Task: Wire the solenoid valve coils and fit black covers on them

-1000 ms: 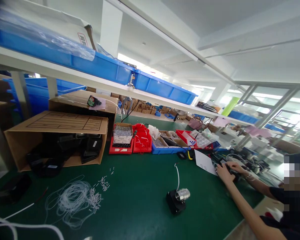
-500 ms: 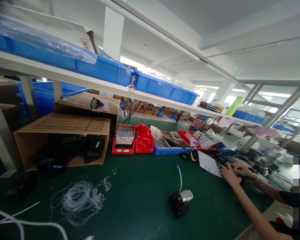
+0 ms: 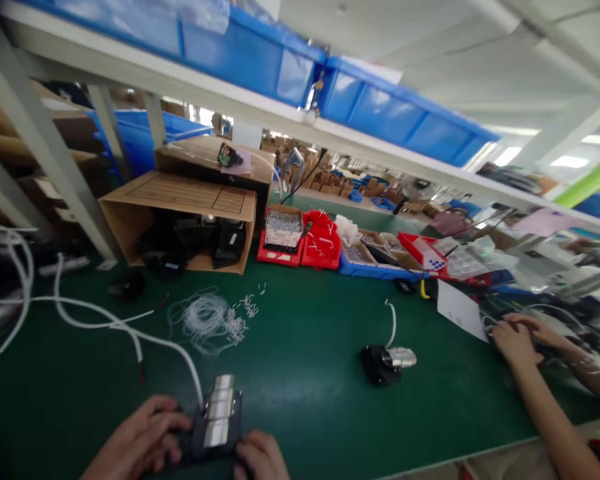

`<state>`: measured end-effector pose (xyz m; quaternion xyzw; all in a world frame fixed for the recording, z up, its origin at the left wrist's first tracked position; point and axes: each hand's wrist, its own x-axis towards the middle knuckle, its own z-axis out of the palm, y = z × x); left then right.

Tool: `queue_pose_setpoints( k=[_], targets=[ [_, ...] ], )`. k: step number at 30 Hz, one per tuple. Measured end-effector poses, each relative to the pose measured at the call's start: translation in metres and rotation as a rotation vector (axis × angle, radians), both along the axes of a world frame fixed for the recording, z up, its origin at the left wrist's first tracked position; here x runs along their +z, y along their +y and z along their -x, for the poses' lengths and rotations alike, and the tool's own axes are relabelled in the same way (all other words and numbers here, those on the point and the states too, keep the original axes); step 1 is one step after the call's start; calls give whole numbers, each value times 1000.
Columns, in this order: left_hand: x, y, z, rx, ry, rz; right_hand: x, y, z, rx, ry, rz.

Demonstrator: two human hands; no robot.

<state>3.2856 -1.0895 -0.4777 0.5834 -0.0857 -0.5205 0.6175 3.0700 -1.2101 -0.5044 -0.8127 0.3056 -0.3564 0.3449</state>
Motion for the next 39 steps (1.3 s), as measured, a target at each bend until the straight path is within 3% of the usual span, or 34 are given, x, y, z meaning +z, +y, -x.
queue_pose_setpoints(
  k=[3, 7, 15, 25, 31, 35, 39],
  targets=[
    [-6, 7, -4, -86, -278, 33, -16, 30, -14, 79, 29, -159],
    [-10, 15, 0, -200, -665, 138, -20, 26, -30, 148, 126, -277],
    [-18, 11, 11, -348, -823, 170, -20, 20, -32, 179, 162, -257],
    [-18, 2, 7, -393, -788, 67, -12, 14, -34, 213, 154, -324],
    [-24, -3, 9, -392, -589, -87, -9, 6, -32, 222, 166, -419],
    [-24, -3, 1, -276, -391, 2, -5, 4, -31, 229, 201, -428],
    [-4, -20, -17, -39, -66, 111, 5, -3, -41, 356, 291, -305]
  ],
)
